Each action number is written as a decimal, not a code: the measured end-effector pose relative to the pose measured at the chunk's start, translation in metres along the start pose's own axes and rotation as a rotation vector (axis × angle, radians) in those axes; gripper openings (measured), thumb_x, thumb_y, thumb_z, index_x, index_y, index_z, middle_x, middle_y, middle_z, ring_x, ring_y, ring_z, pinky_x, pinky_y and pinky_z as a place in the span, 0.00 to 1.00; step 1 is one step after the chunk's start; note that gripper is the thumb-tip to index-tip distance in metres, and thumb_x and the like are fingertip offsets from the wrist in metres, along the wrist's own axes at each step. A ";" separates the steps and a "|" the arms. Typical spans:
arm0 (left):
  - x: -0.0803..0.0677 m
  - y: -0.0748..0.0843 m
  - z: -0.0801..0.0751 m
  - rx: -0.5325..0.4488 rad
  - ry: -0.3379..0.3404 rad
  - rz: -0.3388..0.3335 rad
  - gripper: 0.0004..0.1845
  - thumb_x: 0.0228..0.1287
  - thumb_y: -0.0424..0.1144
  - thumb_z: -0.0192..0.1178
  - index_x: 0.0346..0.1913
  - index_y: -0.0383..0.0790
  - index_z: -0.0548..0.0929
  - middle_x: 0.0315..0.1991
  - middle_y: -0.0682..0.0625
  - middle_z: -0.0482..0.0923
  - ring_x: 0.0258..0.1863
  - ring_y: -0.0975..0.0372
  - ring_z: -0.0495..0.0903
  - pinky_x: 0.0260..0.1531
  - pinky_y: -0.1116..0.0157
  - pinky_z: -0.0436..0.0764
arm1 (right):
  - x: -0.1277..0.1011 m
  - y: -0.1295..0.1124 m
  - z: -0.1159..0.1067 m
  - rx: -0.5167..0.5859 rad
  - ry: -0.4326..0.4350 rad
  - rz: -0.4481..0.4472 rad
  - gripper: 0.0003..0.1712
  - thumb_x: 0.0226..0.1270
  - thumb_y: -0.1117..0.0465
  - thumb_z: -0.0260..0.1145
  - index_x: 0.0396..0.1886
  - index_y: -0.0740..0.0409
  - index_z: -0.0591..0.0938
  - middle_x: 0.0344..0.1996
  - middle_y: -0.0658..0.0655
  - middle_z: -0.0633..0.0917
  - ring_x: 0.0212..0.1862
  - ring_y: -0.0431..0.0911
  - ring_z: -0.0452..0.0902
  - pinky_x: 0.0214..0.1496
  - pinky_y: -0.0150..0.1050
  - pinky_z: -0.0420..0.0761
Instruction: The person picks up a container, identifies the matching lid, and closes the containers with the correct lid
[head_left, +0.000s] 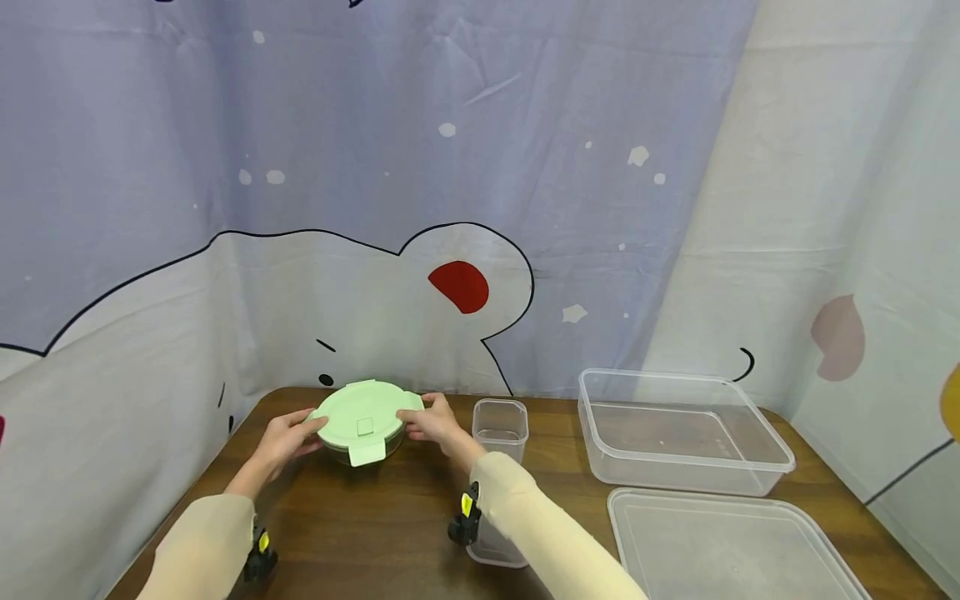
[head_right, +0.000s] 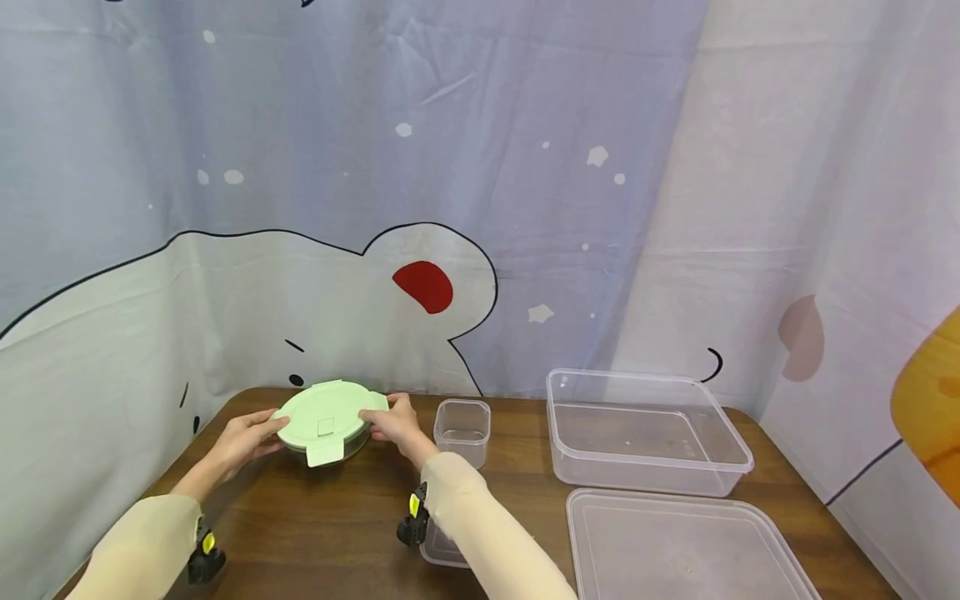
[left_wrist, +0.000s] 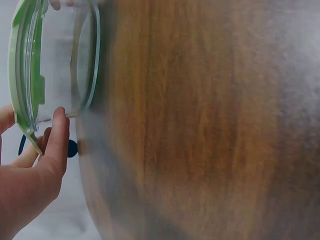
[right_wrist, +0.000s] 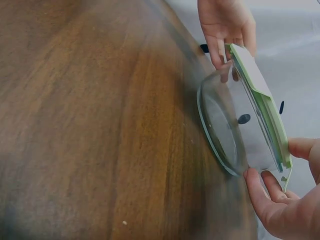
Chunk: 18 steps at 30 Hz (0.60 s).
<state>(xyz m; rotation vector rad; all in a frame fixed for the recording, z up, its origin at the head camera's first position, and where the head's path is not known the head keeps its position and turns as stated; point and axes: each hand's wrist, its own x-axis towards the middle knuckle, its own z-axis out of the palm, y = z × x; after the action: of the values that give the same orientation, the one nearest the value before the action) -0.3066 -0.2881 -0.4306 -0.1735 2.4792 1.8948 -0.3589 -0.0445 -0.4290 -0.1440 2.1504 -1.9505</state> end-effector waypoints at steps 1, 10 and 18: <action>-0.001 0.000 0.000 0.000 0.003 0.000 0.36 0.71 0.41 0.53 0.70 0.18 0.53 0.64 0.24 0.63 0.35 0.74 0.80 0.43 0.68 0.85 | -0.001 0.000 0.000 -0.003 -0.003 -0.002 0.37 0.60 0.63 0.68 0.63 0.71 0.61 0.44 0.69 0.83 0.45 0.60 0.85 0.43 0.43 0.87; -0.011 -0.001 0.002 0.003 0.011 -0.011 0.36 0.71 0.41 0.54 0.70 0.19 0.53 0.64 0.25 0.63 0.35 0.74 0.79 0.42 0.70 0.84 | -0.011 -0.001 -0.001 -0.026 -0.018 0.004 0.36 0.60 0.63 0.68 0.62 0.70 0.61 0.44 0.69 0.81 0.43 0.60 0.85 0.43 0.44 0.87; -0.018 0.000 0.006 -0.028 0.010 -0.022 0.36 0.70 0.39 0.54 0.69 0.18 0.53 0.61 0.27 0.66 0.34 0.73 0.79 0.41 0.71 0.85 | -0.018 -0.002 -0.003 -0.021 -0.028 0.024 0.37 0.60 0.65 0.68 0.63 0.72 0.60 0.45 0.68 0.80 0.40 0.57 0.86 0.40 0.40 0.87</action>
<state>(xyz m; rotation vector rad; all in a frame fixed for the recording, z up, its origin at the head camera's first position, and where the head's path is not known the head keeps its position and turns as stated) -0.2888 -0.2809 -0.4308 -0.2104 2.4478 1.9252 -0.3425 -0.0373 -0.4248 -0.1474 2.1457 -1.9018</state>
